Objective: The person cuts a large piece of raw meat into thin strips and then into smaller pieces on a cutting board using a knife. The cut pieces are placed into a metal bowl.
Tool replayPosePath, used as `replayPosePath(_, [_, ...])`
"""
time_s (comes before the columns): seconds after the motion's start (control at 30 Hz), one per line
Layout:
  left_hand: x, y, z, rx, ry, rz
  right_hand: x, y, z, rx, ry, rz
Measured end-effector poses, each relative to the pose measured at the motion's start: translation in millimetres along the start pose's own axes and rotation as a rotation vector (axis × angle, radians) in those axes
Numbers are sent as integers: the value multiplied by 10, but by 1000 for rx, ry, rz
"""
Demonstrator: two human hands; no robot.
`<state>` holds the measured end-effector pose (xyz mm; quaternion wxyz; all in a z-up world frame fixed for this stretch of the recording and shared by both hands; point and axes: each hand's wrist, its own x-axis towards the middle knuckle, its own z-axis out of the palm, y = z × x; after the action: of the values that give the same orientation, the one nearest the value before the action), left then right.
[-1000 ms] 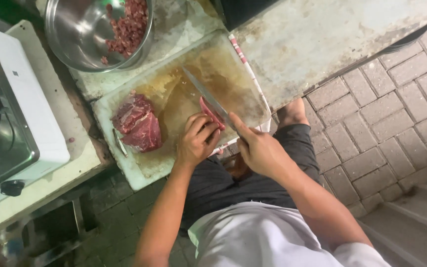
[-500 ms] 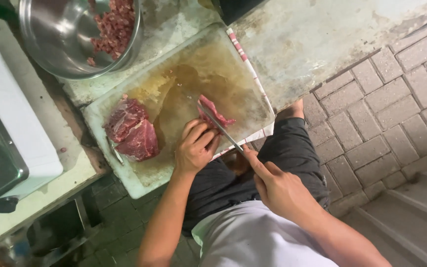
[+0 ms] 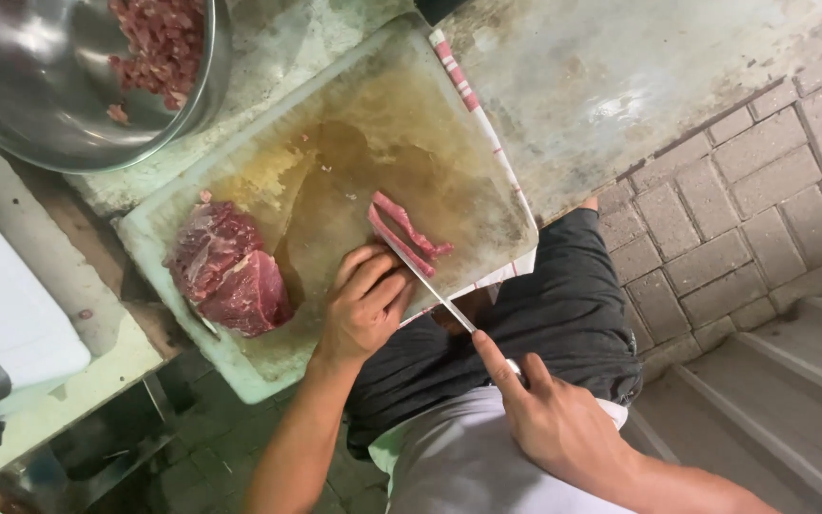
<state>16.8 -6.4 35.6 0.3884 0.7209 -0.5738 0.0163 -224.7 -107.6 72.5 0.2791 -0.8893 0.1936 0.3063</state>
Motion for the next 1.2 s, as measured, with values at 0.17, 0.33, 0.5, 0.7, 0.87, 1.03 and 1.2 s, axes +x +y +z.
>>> replayPosePath(0.17, [-63, -95, 6, 10, -39, -24, 195, -54, -146, -14, -55, -5])
replayPosePath(0.33, [-33, -116, 41, -32, -5, -16, 706, -148, -154, 3, 153, -80])
replayPosePath(0.5, [-69, -76, 108, 5, 167, 2, 1153, -424, -294, -88, 611, -211])
replayPosePath(0.7, [-218, -84, 204, 118, 266, 67, 714, -421, -310, -104, 545, -155])
replayPosePath(0.87, [-324, -208, 289, 116, 351, 33, 482, -92, 60, -165, 535, -122])
replayPosePath(1.03, [-327, -103, 251, 15, 278, 46, 875, -241, -149, -81, 497, -159])
replayPosePath(1.2, [-322, 109, 190, 144, 227, 109, 807, -495, -722, 143, 430, -252])
